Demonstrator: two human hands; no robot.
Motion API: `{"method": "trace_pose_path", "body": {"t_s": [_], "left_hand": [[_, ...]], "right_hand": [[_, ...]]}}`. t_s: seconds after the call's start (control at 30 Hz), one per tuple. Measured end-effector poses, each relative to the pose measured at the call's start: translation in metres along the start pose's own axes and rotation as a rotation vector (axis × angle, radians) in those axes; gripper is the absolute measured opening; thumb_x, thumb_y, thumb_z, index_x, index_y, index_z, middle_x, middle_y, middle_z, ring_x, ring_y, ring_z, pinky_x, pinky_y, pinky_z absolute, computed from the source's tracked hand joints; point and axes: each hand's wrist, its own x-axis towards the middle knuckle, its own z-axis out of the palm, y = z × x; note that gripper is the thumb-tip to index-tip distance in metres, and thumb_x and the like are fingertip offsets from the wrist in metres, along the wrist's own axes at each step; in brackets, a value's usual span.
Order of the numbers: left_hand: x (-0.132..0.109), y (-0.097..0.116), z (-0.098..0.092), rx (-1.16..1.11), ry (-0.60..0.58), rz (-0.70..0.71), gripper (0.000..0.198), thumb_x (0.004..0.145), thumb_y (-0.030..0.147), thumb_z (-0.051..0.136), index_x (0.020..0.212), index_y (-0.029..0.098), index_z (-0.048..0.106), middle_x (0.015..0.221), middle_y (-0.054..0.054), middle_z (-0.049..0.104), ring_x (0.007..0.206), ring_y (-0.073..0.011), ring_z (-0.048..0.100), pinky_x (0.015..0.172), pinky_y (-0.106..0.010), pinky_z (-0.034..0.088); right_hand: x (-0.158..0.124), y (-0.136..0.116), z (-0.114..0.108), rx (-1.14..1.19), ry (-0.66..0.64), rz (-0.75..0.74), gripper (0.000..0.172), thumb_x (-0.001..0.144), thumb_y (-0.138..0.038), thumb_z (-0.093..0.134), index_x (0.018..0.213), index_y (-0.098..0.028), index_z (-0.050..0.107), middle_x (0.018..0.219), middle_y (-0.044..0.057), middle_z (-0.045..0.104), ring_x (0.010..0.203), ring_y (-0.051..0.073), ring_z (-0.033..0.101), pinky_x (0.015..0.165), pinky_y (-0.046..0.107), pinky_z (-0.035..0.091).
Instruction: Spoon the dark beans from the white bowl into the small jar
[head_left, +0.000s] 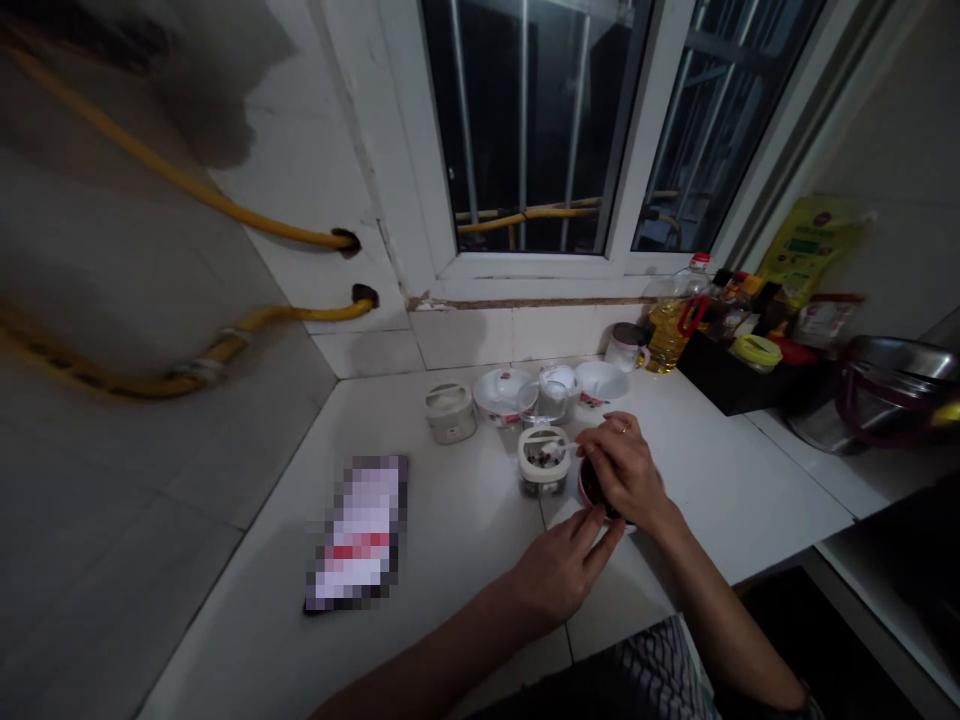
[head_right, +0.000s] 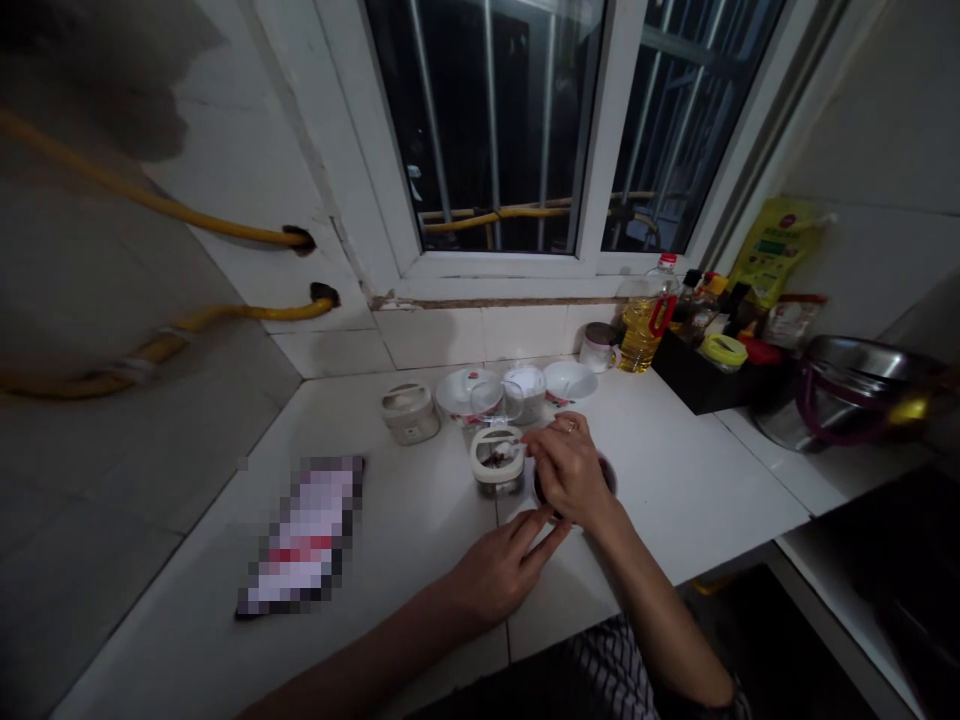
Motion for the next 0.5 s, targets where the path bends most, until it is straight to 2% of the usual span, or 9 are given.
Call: {"method": "trace_pose_path", "body": {"t_s": [0.03, 0.1, 0.2, 0.27, 0.37, 0.5], "left_hand": [[0.0, 0.0, 0.0, 0.001, 0.0, -0.005, 0.04, 0.094, 0.008, 0.035, 0.132, 0.006, 0.048, 0.115, -0.019, 0.063, 0.1, -0.0241, 0.064, 0.083, -0.033, 0.054], [0.0, 0.0, -0.001, 0.006, -0.016, -0.003, 0.04, 0.095, 0.008, 0.034, 0.132, 0.006, 0.048, 0.116, -0.019, 0.063, 0.1, -0.0237, 0.064, 0.082, -0.032, 0.054], [-0.001, 0.0, -0.002, 0.007, -0.036, 0.005, 0.04, 0.094, 0.008, 0.036, 0.132, 0.006, 0.048, 0.117, -0.021, 0.063, 0.102, -0.024, 0.064, 0.083, -0.032, 0.054], [-0.002, 0.0, -0.002, 0.0, -0.034, 0.004, 0.041, 0.093, 0.007, 0.038, 0.132, 0.005, 0.048, 0.117, -0.021, 0.063, 0.102, -0.0245, 0.064, 0.083, -0.033, 0.055], [-0.003, -0.001, 0.0, -0.006, -0.043, 0.009, 0.042, 0.091, 0.006, 0.038, 0.133, 0.004, 0.047, 0.117, -0.022, 0.063, 0.103, -0.0257, 0.064, 0.083, -0.034, 0.055], [-0.004, -0.001, 0.002, 0.003, -0.07, 0.016, 0.045, 0.091, 0.006, 0.038, 0.136, 0.005, 0.044, 0.119, -0.022, 0.062, 0.106, -0.0262, 0.063, 0.085, -0.036, 0.055]], "right_hand": [[-0.001, 0.0, 0.0, -0.015, -0.027, -0.046, 0.018, 0.089, -0.019, 0.046, 0.089, -0.024, 0.064, 0.07, 0.001, 0.069, 0.068, 0.019, 0.058, 0.094, 0.044, 0.038], [-0.002, 0.004, -0.005, -0.012, 0.01, -0.03, 0.018, 0.09, -0.018, 0.046, 0.091, -0.024, 0.063, 0.071, 0.001, 0.068, 0.07, 0.019, 0.058, 0.093, 0.043, 0.039], [-0.006, 0.013, -0.021, -0.009, 0.172, 0.144, 0.016, 0.089, -0.024, 0.048, 0.086, -0.024, 0.063, 0.068, 0.002, 0.065, 0.076, 0.022, 0.058, 0.084, 0.039, 0.043], [-0.008, 0.02, -0.032, -0.048, 0.215, 0.236, 0.016, 0.087, -0.026, 0.05, 0.079, -0.024, 0.063, 0.064, 0.002, 0.063, 0.076, 0.023, 0.057, 0.08, 0.038, 0.043], [-0.01, 0.03, -0.04, -0.117, 0.146, 0.274, 0.017, 0.083, -0.024, 0.05, 0.074, -0.024, 0.064, 0.06, 0.001, 0.063, 0.074, 0.022, 0.056, 0.084, 0.039, 0.04], [-0.012, 0.036, -0.032, -0.076, -0.044, 0.357, 0.017, 0.076, -0.023, 0.051, 0.071, -0.024, 0.066, 0.065, 0.002, 0.067, 0.083, 0.024, 0.057, 0.086, 0.039, 0.039]]}}
